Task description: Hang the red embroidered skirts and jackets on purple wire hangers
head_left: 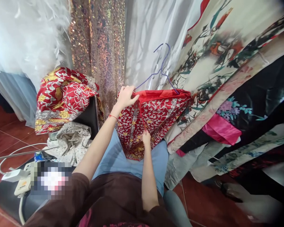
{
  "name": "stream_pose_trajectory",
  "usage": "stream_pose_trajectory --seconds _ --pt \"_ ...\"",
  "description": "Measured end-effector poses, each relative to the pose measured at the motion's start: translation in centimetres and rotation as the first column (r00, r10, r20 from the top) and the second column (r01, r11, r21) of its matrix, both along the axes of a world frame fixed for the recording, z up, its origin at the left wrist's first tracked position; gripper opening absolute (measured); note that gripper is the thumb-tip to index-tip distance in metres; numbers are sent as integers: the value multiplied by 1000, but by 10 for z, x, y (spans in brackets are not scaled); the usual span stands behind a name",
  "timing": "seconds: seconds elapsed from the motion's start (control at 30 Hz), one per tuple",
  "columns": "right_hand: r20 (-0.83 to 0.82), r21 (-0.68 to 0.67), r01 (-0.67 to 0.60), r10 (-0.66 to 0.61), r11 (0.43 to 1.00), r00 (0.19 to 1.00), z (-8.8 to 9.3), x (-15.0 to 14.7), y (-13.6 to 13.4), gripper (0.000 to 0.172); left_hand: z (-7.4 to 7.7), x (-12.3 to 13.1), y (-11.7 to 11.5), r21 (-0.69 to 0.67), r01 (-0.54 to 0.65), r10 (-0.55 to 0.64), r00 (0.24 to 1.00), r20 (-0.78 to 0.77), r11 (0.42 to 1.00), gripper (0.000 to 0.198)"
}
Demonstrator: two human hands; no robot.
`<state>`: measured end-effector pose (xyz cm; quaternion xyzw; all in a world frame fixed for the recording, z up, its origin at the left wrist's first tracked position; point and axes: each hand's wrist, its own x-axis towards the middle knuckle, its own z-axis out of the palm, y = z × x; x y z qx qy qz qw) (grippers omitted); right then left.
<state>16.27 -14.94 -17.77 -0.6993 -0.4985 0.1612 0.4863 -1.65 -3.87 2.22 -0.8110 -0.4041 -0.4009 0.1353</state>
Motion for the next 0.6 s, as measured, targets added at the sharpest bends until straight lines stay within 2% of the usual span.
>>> stream_pose_trajectory --seconds 0.07,0.13,0.23,0.33,0.4,0.47,0.53,0.6 --pt "-7 53 -37 37 998 999 8 2 4 24 0 0 -2 -5 3 -3 1000 19 1000 29" --pt "-6 127 -68 69 990 998 23 1 7 24 1 -2 -4 -17 27 -26 999 19 999 27" --pt "15 282 -120 121 952 993 59 -9 10 31 3 -4 -7 -29 53 -52 998 21 998 27" --pt "-76 471 -179 242 864 967 103 -29 22 30 4 -5 -10 -43 60 -59 998 26 997 27" --pt "-239 506 -201 360 839 902 130 -44 36 35 5 -6 -13 -50 65 -64 998 19 997 28" --pt "-420 472 -208 425 857 802 151 -57 52 39 6 -7 -14 -53 71 -70 998 6 996 30" --pt "-546 457 -178 433 871 717 162 -66 64 37 7 -9 -13 -64 80 -81 997 -13 995 33" --pt "-602 485 -132 439 865 667 165 -72 69 33 8 -11 -12 -78 87 -90 995 -32 993 35"
